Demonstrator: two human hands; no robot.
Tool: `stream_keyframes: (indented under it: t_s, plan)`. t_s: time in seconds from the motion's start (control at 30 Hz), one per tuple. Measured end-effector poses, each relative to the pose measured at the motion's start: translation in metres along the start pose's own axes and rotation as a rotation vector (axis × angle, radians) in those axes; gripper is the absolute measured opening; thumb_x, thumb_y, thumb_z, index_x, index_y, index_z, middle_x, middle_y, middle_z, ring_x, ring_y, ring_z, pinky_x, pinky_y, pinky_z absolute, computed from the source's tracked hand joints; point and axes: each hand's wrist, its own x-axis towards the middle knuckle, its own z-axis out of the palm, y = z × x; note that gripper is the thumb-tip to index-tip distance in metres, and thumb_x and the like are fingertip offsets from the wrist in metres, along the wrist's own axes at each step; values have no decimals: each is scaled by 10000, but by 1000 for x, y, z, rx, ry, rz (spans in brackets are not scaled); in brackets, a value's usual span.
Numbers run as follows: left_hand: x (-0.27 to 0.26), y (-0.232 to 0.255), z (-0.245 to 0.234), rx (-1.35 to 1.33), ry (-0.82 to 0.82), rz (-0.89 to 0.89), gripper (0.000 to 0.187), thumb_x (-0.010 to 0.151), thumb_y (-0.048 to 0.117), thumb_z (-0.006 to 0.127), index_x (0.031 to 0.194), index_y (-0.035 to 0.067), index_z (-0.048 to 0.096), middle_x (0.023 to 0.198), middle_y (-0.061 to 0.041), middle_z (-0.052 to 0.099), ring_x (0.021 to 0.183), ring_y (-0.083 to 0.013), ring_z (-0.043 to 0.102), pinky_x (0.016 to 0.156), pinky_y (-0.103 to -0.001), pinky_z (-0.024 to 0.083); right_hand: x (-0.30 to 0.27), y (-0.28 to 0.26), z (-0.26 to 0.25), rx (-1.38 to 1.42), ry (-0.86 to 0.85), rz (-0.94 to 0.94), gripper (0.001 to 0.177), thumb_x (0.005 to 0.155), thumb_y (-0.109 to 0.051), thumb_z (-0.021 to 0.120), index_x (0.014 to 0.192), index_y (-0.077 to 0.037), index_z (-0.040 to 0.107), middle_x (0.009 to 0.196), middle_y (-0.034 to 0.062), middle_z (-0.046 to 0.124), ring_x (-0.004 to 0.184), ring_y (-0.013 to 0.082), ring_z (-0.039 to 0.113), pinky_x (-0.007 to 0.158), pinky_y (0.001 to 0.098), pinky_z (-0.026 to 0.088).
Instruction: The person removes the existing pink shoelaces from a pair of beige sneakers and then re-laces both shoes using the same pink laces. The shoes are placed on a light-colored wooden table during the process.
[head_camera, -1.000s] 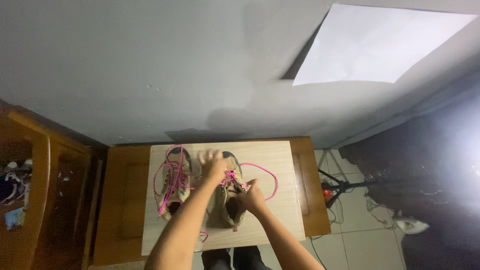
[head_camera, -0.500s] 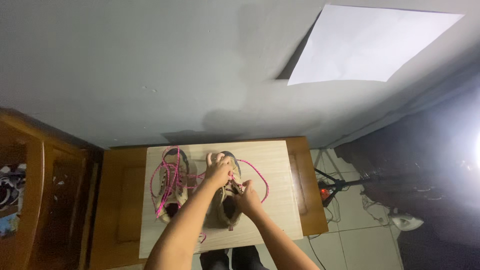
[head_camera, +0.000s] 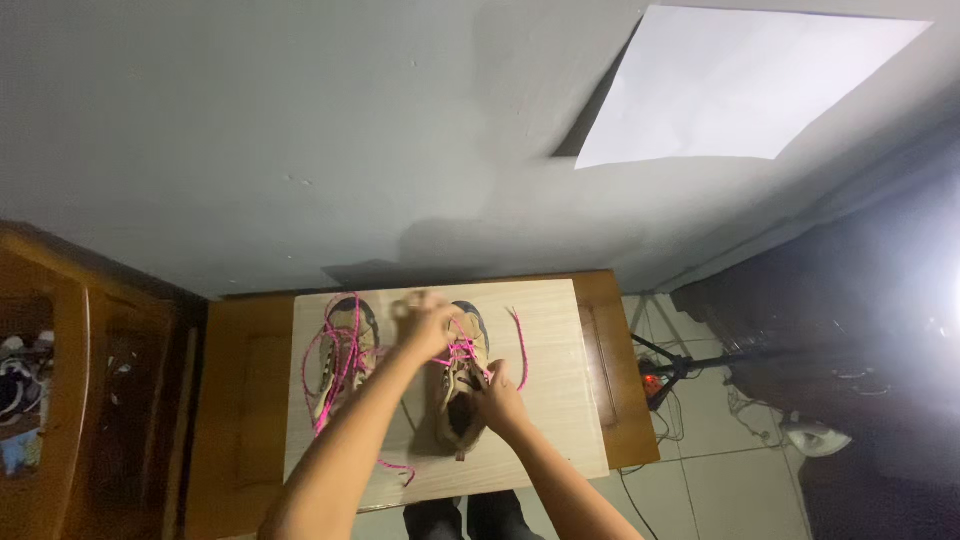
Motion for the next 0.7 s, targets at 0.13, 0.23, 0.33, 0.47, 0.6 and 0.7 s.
stream_keyframes:
  t_s: [0.13, 0.23, 0.33, 0.47, 0.6, 0.7]
  plan:
    - [-11, 33, 13, 265, -81, 360, 183, 709, 153, 827, 851, 262, 793, 1314, 9, 607, 1394, -294, 409, 1206, -673, 86, -1, -2, -1, 26, 19, -39, 573, 837, -186, 712, 1270, -48, 362, 1005, 343, 669, 978, 539, 638, 832, 567, 513]
    - [-8, 27, 18, 183, -109, 341, 52, 771, 226, 807, 802, 206, 770, 1208, 4, 644, 1354, -261, 463, 1222, -652, 108, -3, -2, -4, 33, -2, -11, 560, 861, -206, 703, 1273, -56, 355, 1004, 345, 667, 981, 539, 635, 830, 573, 511]
    - [4, 14, 12, 236, 15, 306, 41, 791, 213, 796, 767, 204, 764, 1202, -14, 644, 1327, -280, 463, 1177, -685, 103, -9, -4, -3, 36, 33, 12, 495, 871, -188, 672, 1248, -51, 382, 1018, 352, 655, 977, 544, 637, 826, 578, 516]
    - [11, 1, -9, 187, 155, 125, 80, 764, 269, 803, 735, 196, 787, 1205, -18, 638, 1355, -295, 444, 1164, -680, 129, -19, -7, -2, 44, 26, 162, 376, 912, -277, 665, 1154, -41, 501, 1026, 336, 689, 991, 510, 659, 841, 555, 518]
    - [-4, -3, -21, -192, 492, -41, 279, 758, 334, 810, 979, 165, 792, 1188, -99, 608, 1218, -373, 510, 1038, -653, 282, -23, 0, -23, 166, -27, 143, 361, 987, -274, 527, 1312, -174, 650, 1126, 239, 735, 937, 400, 721, 816, 476, 540]
    - [-34, -10, -24, -575, 484, -48, 416, 985, 532, 633, 1222, 196, 703, 1283, -7, 674, 1230, -258, 648, 1141, -483, 527, -33, 24, -53, 897, -238, 398, 381, 994, -274, 527, 1344, -147, 608, 1171, 218, 713, 964, 359, 720, 843, 468, 560]
